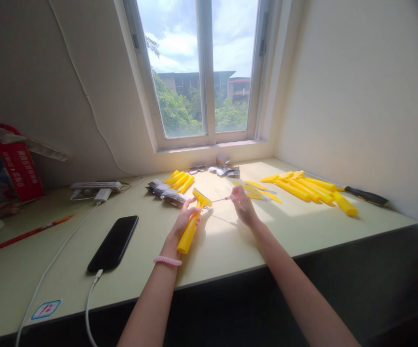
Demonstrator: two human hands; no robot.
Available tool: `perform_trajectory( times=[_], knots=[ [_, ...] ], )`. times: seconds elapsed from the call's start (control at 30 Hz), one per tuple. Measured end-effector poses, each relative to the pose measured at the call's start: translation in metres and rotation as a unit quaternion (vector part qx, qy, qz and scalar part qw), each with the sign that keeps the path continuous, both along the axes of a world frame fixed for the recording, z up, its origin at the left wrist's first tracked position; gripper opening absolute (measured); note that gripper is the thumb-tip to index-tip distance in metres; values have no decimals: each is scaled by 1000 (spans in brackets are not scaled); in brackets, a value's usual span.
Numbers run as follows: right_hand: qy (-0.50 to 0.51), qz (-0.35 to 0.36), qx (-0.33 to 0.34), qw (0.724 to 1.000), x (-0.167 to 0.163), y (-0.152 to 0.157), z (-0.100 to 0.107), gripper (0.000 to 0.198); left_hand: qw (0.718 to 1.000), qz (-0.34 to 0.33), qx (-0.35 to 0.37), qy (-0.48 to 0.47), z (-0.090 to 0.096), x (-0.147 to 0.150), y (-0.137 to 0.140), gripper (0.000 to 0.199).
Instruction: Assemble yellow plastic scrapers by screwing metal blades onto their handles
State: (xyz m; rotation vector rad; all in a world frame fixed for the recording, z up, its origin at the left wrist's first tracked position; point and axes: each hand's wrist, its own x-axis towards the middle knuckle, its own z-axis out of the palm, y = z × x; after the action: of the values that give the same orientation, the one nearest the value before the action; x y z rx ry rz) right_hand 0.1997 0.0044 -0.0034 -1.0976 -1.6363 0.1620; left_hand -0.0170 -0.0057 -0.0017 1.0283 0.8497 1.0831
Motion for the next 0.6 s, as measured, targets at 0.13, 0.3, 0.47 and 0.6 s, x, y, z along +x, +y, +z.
perform_trajectory(
  times=[0.13, 0.3, 0.47, 0.6],
  knots=[
    [53, 10, 18, 998, -1, 1, 2, 11, 1000, 2, -1, -11, 2, 1, -1, 60],
    [91, -10, 15, 996, -3, 1, 5, 17, 1000, 6, -3, -17, 3, 2, -3, 60],
    [97, -21, 11, 995, -1, 3, 5, 22, 999, 0, -16, -28, 4, 3, -2, 60],
    [97, -29, 18, 995, 1, 1, 7, 24, 999, -16, 5, -45, 8, 4, -4, 60]
  ],
)
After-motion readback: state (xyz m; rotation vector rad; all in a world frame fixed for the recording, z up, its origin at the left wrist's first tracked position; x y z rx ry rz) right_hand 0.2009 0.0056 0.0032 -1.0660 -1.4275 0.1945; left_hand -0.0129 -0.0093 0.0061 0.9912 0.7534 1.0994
